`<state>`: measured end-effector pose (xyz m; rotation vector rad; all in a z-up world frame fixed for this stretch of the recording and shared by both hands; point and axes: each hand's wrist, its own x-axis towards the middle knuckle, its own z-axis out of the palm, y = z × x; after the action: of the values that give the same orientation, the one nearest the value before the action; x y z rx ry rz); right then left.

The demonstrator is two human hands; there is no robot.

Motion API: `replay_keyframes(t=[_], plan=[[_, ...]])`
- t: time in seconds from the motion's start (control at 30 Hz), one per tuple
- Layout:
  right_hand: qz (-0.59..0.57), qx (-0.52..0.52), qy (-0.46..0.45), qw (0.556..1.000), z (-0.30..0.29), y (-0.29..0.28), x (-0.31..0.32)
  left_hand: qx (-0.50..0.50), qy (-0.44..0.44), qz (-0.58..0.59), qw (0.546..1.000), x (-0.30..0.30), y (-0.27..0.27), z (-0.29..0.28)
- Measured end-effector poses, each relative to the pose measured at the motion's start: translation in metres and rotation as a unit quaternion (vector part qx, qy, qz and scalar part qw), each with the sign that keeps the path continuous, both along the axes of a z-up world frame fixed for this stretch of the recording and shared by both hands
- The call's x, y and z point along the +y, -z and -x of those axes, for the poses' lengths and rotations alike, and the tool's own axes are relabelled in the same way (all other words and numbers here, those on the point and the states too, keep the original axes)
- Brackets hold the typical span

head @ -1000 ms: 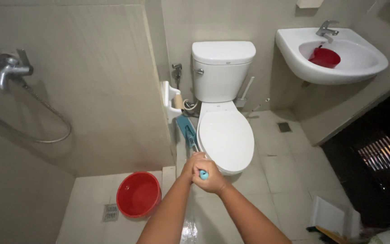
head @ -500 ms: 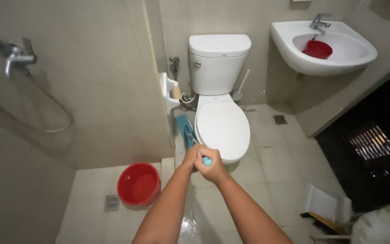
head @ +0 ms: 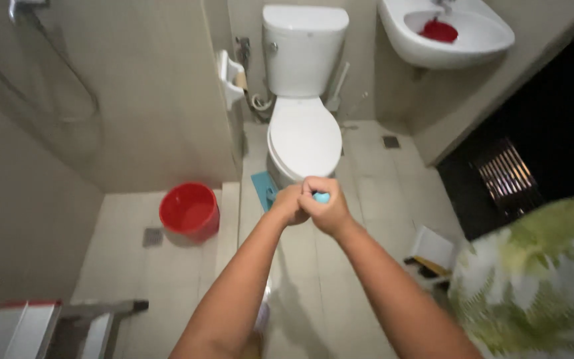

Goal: The person mops the tiled bathroom floor using a blue flat mop. They move the mop back and forth across the floor, cleaning around a red bucket, a small step stool, a toilet, and a sink. The person also rinses the mop head under the shower faucet before continuing to mop.

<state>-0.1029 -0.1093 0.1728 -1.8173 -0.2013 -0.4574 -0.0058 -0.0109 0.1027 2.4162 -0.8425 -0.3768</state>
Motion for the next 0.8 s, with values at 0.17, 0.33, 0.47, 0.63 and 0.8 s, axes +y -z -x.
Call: replay_keyframes(t=[0.17,0.33,0.47,0.63,0.8], plan=[[0.022,0.041,-0.018,0.999,0.081,-0.034,-0.018,-0.022,0.048,0.035,0.998,-0.022,0.003,0.073],[0.028,0.08,-0.032,0.996,0.129,-0.071,-0.038,0.023,0.066,-0.007,0.998,-0.043,-0.042,0.13],[0.061,0.109,-0.032,0.992,0.147,-0.08,-0.05,0.023,0.105,0.073,0.992,-0.065,-0.029,0.149],[0.08,0.115,-0.051,0.989,0.153,-0.053,-0.068,0.067,0.132,0.191,0.97,-0.102,0.074,0.145],[0.133,0.127,-0.058,0.981,0.155,-0.024,-0.079,0.09,0.063,0.329,0.938,-0.12,0.118,0.161]])
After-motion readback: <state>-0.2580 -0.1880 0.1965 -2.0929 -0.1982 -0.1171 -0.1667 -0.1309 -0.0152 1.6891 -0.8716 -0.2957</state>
